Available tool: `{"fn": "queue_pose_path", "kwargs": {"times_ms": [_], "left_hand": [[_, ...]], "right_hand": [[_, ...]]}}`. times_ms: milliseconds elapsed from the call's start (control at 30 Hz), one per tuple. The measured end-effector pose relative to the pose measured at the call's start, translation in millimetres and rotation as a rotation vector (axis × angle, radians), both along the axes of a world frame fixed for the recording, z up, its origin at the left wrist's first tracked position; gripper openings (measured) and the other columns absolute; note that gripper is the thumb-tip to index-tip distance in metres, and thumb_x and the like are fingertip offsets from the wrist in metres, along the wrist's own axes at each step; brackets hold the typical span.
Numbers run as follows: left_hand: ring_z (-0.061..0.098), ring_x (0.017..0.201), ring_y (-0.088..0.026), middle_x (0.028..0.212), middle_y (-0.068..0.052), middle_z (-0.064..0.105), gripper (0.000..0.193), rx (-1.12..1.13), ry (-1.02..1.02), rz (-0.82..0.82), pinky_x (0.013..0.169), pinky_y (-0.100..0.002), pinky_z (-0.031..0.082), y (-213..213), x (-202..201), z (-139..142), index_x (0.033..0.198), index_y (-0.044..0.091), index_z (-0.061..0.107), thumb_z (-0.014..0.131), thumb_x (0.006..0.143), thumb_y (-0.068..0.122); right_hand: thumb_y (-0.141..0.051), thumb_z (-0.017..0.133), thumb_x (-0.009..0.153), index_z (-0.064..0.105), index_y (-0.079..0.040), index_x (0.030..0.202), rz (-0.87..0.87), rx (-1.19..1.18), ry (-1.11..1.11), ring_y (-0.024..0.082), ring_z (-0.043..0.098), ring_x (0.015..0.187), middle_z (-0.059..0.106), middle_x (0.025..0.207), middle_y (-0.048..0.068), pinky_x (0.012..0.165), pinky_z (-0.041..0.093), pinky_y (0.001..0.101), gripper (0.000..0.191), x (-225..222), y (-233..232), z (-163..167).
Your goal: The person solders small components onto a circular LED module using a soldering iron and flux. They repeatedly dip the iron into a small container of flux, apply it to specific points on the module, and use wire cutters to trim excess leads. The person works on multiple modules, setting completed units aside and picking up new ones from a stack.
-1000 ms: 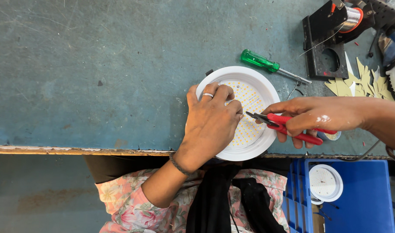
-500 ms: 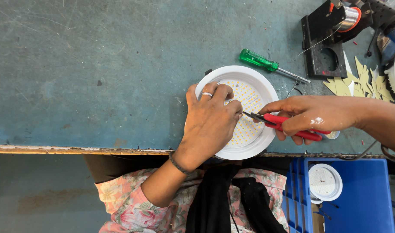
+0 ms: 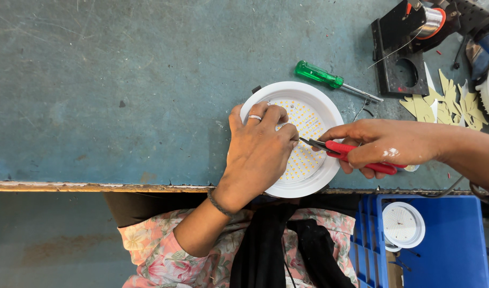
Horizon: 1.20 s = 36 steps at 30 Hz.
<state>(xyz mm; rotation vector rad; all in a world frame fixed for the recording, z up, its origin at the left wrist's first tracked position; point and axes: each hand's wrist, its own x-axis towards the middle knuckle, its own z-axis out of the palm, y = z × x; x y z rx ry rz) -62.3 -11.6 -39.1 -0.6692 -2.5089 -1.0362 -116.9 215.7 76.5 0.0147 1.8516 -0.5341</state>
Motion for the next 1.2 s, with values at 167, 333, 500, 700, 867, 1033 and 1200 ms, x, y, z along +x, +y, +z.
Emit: {"fn": "queue_pose_path", "kwargs": {"times_ms": [167,333,500,700,867,1033,1200], "left_hand": [[0.052,0.124,-0.03,0.113,-0.005,0.062,0.008,0.017,-0.001,0.003,0.106,-0.063,0.028,1,0,1,0.09,0.016,0.075,0.069,0.087,0.019],[0.053,0.121,-0.03,0.112,-0.005,0.063,0.008,0.026,-0.009,-0.004,0.107,-0.062,0.029,2,0,4,0.092,0.015,0.074,0.07,0.088,0.019],[0.054,0.121,-0.035,0.116,-0.013,0.061,0.027,0.208,-0.059,-0.028,0.113,-0.064,0.027,-5,4,2,0.109,0.007,0.072,0.073,0.083,0.013],[0.056,0.132,-0.035,0.122,-0.013,0.064,0.015,0.205,-0.09,0.043,0.121,-0.062,0.028,-5,14,-6,0.101,0.006,0.072,0.074,0.087,0.011],[0.055,0.13,-0.036,0.12,-0.014,0.064,0.023,0.123,-0.059,0.082,0.116,-0.064,0.027,5,19,-2,0.104,0.006,0.077,0.074,0.082,0.011],[0.055,0.128,-0.033,0.119,-0.012,0.065,0.019,0.078,-0.024,0.101,0.115,-0.062,0.029,10,17,3,0.102,0.007,0.077,0.073,0.084,0.013],[0.057,0.122,-0.03,0.111,-0.008,0.065,0.011,0.127,-0.045,0.133,0.11,-0.056,0.034,13,14,3,0.095,0.007,0.076,0.074,0.087,0.014]], "right_hand": [[-0.026,0.064,0.081,0.058,-0.016,0.146,0.003,0.021,0.052,0.016,0.064,0.062,0.069,0.082,0.007,0.05,0.051,0.032,0.066,4,3,-1],[-0.024,0.066,0.084,0.06,-0.014,0.143,-0.033,0.104,0.161,0.021,0.059,0.055,0.063,0.072,0.018,0.048,0.046,0.0345,0.06,7,23,-7],[-0.019,0.063,0.087,0.047,0.0,0.141,-0.316,-0.199,0.348,0.021,0.069,0.068,0.068,0.09,0.015,0.052,0.055,0.0366,0.06,-16,38,3],[-0.023,0.066,0.091,0.027,-0.031,0.173,0.279,0.555,0.656,0.025,0.065,0.077,0.071,0.092,0.016,0.073,0.05,0.0349,0.091,-19,27,9],[-0.022,0.066,0.086,0.041,-0.028,0.163,0.03,0.114,0.41,0.029,0.058,0.076,0.065,0.092,0.019,0.066,0.054,0.0446,0.081,-18,35,4],[-0.029,0.066,0.086,0.051,-0.012,0.151,0.104,-0.032,0.269,0.021,0.07,0.085,0.073,0.098,0.01,0.075,0.061,0.0353,0.069,-26,40,5],[-0.031,0.064,0.089,0.041,-0.026,0.161,0.28,0.288,0.232,0.017,0.069,0.089,0.074,0.098,0.006,0.078,0.063,0.0352,0.076,-29,37,21]]}}
